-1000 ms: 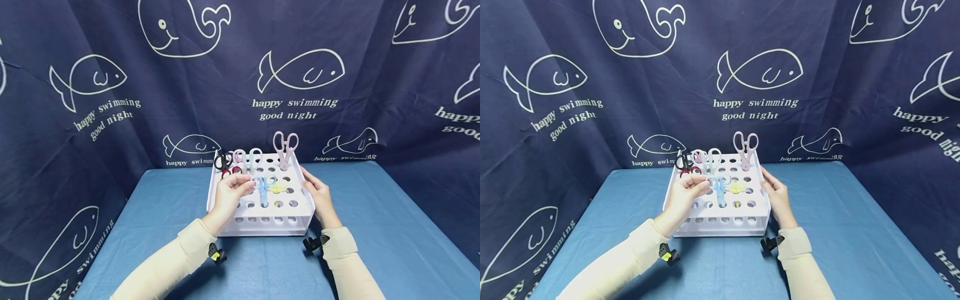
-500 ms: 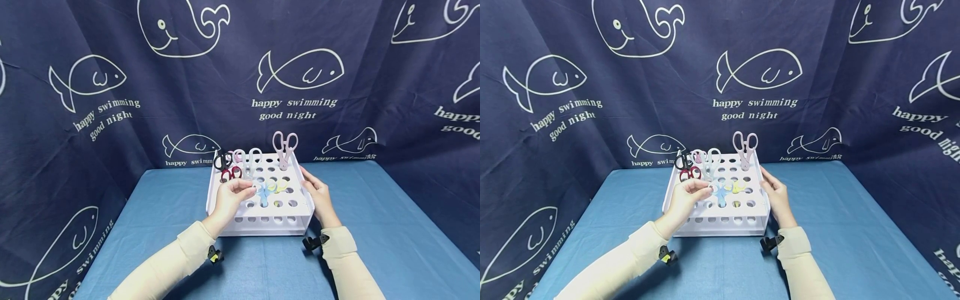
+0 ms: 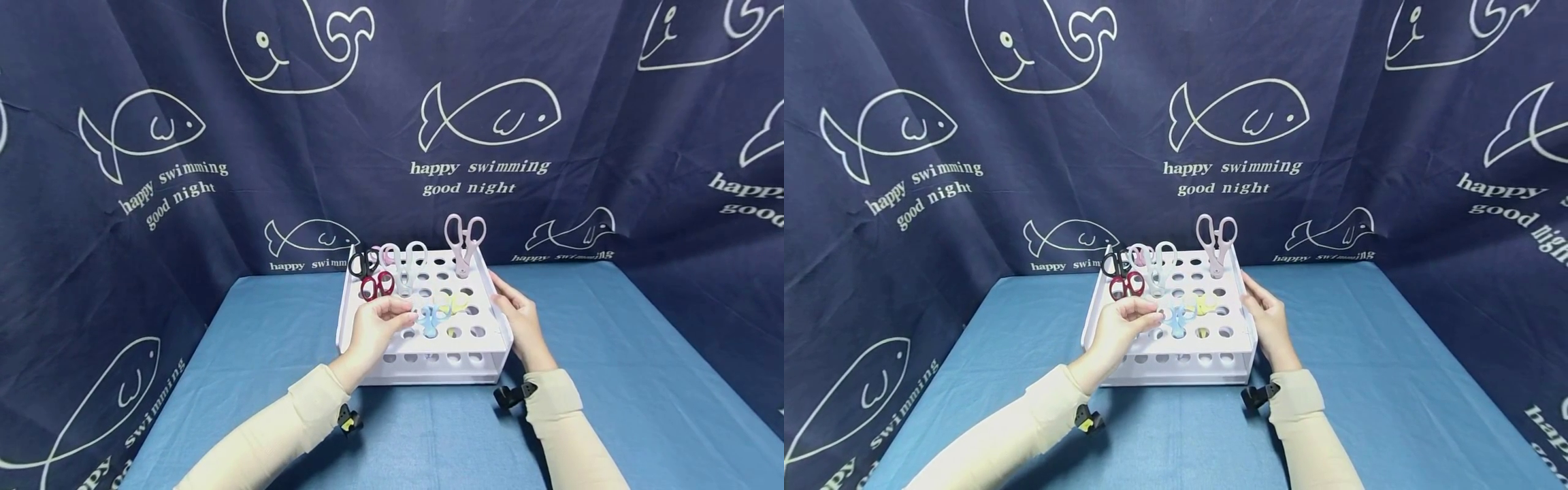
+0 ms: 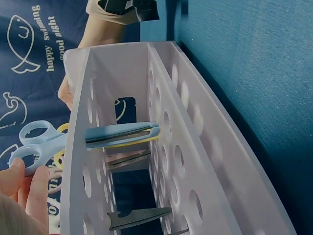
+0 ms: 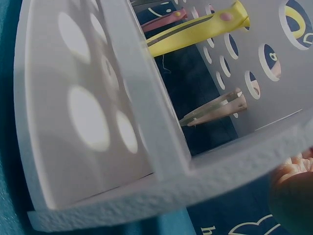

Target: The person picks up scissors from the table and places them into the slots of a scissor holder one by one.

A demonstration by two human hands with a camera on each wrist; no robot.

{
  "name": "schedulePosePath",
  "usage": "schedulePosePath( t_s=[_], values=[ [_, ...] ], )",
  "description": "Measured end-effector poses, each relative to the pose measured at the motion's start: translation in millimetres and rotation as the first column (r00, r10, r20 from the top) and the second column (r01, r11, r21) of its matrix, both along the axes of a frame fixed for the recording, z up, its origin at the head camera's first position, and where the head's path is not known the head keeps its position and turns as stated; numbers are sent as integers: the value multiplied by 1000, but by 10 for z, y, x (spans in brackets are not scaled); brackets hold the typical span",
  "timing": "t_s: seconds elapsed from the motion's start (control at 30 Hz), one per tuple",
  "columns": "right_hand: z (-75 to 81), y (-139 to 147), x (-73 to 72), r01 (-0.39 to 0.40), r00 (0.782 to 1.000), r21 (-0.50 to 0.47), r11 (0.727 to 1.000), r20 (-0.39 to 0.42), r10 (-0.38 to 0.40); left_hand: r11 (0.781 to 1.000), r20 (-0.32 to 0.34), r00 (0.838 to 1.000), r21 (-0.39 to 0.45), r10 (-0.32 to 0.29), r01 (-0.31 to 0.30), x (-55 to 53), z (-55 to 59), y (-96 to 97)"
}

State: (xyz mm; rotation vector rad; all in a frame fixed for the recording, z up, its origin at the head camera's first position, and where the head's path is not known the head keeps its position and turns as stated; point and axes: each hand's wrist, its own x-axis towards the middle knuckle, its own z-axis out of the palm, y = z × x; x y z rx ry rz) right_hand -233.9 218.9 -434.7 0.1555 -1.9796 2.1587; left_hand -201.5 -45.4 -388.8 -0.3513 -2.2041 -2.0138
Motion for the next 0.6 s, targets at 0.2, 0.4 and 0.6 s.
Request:
schedulePosePath(
  t_s=[0.2, 0.4, 0.6],
  values=[
    [10, -10, 7, 7, 1000, 1, 1000, 12, -7, 999, -10, 1000, -47, 4, -5, 15, -10, -5],
    [11, -7, 11, 10, 1000, 2, 1000, 11, -10, 996, -20, 1000, -92, 19, -21, 23, -13, -14],
    [17, -5, 16, 5, 1000, 2, 1000, 9, -5, 993, -16, 1000, -116, 27, -29, 24, -10, -24]
  ],
)
